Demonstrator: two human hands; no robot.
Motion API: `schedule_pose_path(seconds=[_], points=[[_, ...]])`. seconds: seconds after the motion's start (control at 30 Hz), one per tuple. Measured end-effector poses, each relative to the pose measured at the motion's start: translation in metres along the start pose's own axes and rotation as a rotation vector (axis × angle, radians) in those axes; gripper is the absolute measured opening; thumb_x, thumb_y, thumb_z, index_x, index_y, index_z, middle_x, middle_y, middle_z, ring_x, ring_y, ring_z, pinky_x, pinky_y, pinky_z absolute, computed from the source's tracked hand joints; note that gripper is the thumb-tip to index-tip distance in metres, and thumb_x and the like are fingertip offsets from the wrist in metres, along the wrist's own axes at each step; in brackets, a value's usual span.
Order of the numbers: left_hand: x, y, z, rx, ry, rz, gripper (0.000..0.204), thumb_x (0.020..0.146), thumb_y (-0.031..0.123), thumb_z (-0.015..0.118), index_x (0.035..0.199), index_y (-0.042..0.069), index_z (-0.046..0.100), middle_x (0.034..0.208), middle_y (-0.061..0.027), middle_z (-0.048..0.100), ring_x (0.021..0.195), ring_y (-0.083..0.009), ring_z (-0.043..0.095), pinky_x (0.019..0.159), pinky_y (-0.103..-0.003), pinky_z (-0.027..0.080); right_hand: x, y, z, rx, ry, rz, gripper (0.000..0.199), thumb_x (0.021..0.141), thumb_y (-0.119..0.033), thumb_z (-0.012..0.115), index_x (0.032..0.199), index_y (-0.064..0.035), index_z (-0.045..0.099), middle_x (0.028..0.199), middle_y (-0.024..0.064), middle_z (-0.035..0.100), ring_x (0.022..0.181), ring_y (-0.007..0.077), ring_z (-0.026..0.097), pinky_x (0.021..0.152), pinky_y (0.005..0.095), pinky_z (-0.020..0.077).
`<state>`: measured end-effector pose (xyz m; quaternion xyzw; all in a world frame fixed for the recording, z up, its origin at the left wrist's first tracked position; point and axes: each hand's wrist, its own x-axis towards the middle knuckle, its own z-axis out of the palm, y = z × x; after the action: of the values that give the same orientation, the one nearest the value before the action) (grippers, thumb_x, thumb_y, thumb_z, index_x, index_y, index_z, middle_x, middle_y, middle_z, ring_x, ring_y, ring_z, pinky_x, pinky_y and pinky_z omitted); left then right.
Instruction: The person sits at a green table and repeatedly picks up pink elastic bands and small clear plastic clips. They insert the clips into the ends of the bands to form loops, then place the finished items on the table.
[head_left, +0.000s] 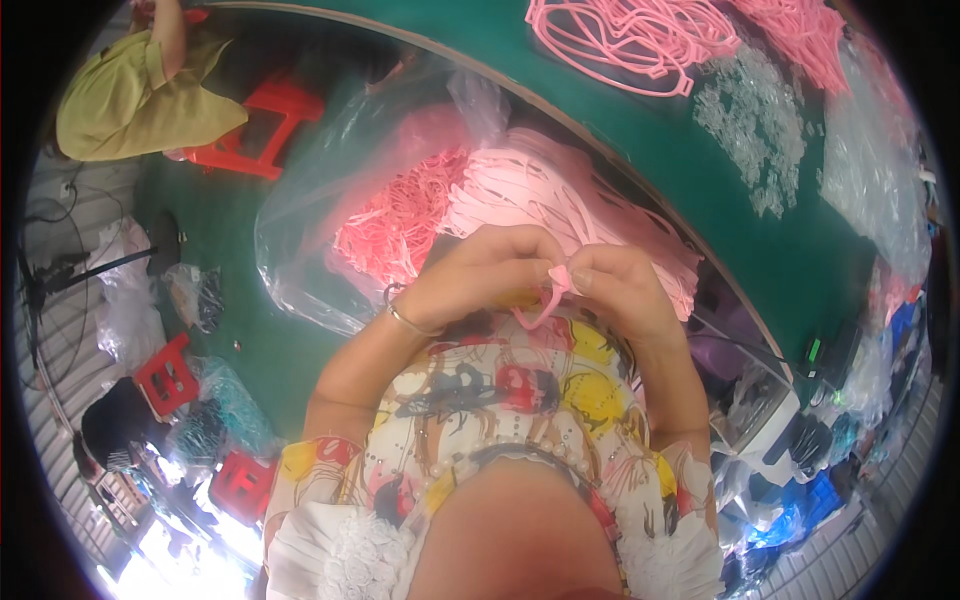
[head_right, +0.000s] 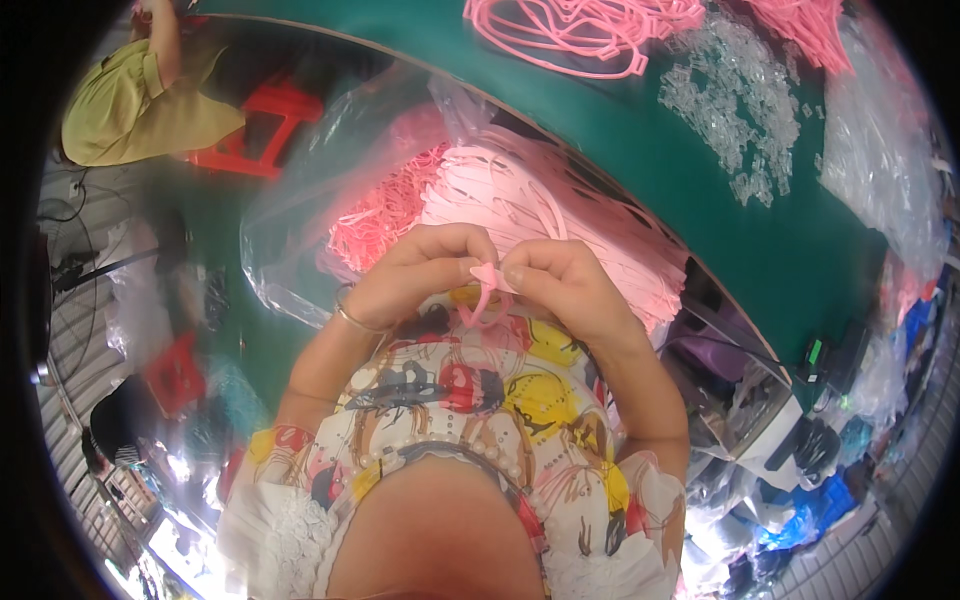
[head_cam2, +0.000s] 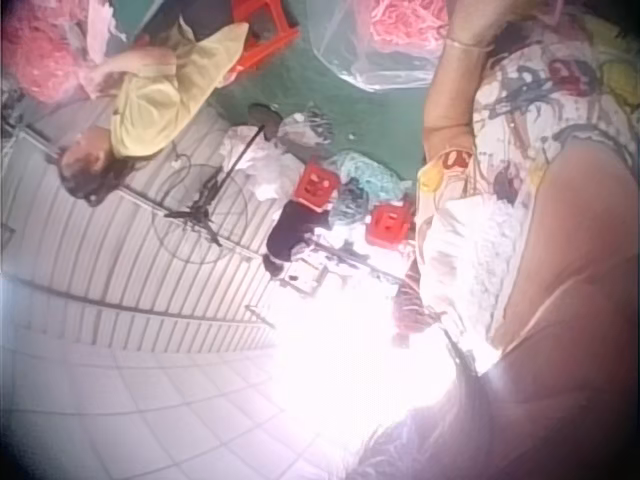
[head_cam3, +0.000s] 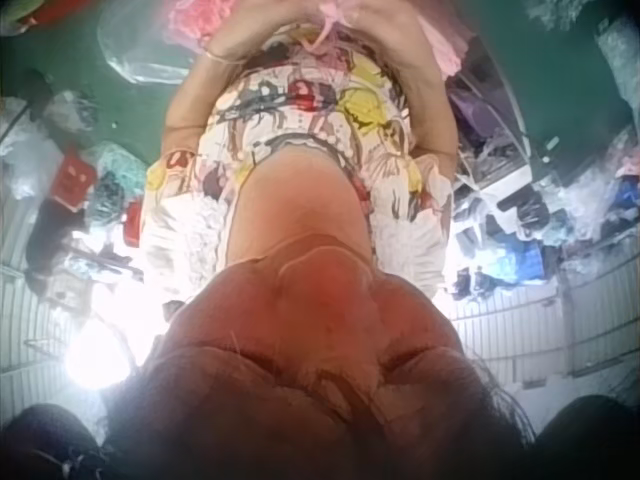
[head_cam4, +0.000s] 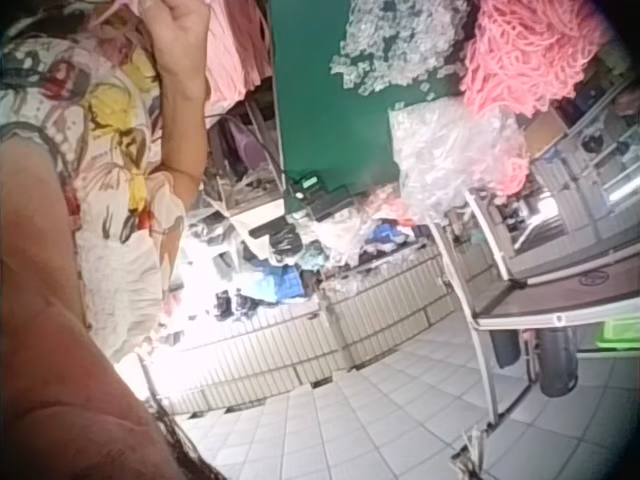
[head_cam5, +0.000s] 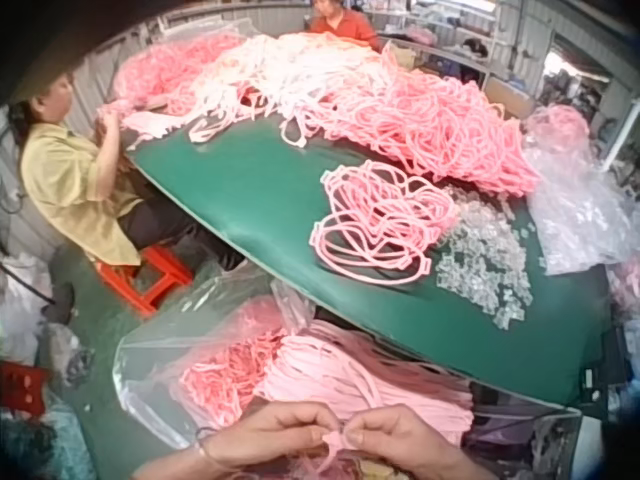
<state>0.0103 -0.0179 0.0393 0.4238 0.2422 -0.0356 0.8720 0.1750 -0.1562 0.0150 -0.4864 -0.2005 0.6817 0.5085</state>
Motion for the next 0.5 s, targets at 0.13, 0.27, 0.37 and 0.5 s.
schedule_pose_path(seconds=[0.13,0.27,0.37,0.5], points=[[0.0,-0.003,-0.003,0.08,-0.028,0.067,0.012,0.093,0.011,0.051,0.096,0.002,0.058,0.082,-0.0004,0.058,0.075,-0.0064,0.055,0.064,-0.021,0.046,0.0,-0.009,0.012,-0.041,0.002,-0.052,0.016,0.089,-0.016,0.059,0.09,0.0001,0.061,0.079,0.0012,0.06,0.068,0.0083,0.053,0.06,0.0228,0.0409],[0.0,-0.005,-0.01,0.193,0.019,0.154,0.016,0.091,0.016,0.053,0.096,0.003,0.061,0.079,-0.0018,0.06,0.072,-0.0072,0.057,0.06,-0.022,0.046,0.007,-0.011,0.016,-1.035,0.152,-0.698,0.017,0.082,-0.013,0.063,0.093,-0.0007,0.06,0.082,0.0105,0.062,0.076,0.0268,0.06,0.069,0.036,0.046],[-0.002,-0.002,-0.004,0.597,0.154,0.275,0.017,0.088,0.015,0.054,0.092,0.0,0.062,0.076,-0.009,0.061,0.068,-0.0145,0.06,0.06,-0.028,0.047,0.006,-0.007,0.027,-1.21,0.269,-0.723,0.021,0.075,-0.012,0.065,0.093,-0.0022,0.061,0.086,0.0146,0.06,0.083,0.0355,0.059,0.074,0.0423,0.0452],[0.002,-0.006,-0.005,0.802,0.224,0.332,0.015,0.092,0.012,0.053,0.093,-0.001,0.061,0.076,-0.0021,0.057,0.069,-0.0064,0.054,0.059,-0.024,0.044,0.016,0.0,0.029,-1.387,0.445,-0.977,0.018,0.074,-0.012,0.067,0.089,-0.0022,0.061,0.091,0.0113,0.061,0.08,0.0301,0.059,0.072,0.041,0.0441]])
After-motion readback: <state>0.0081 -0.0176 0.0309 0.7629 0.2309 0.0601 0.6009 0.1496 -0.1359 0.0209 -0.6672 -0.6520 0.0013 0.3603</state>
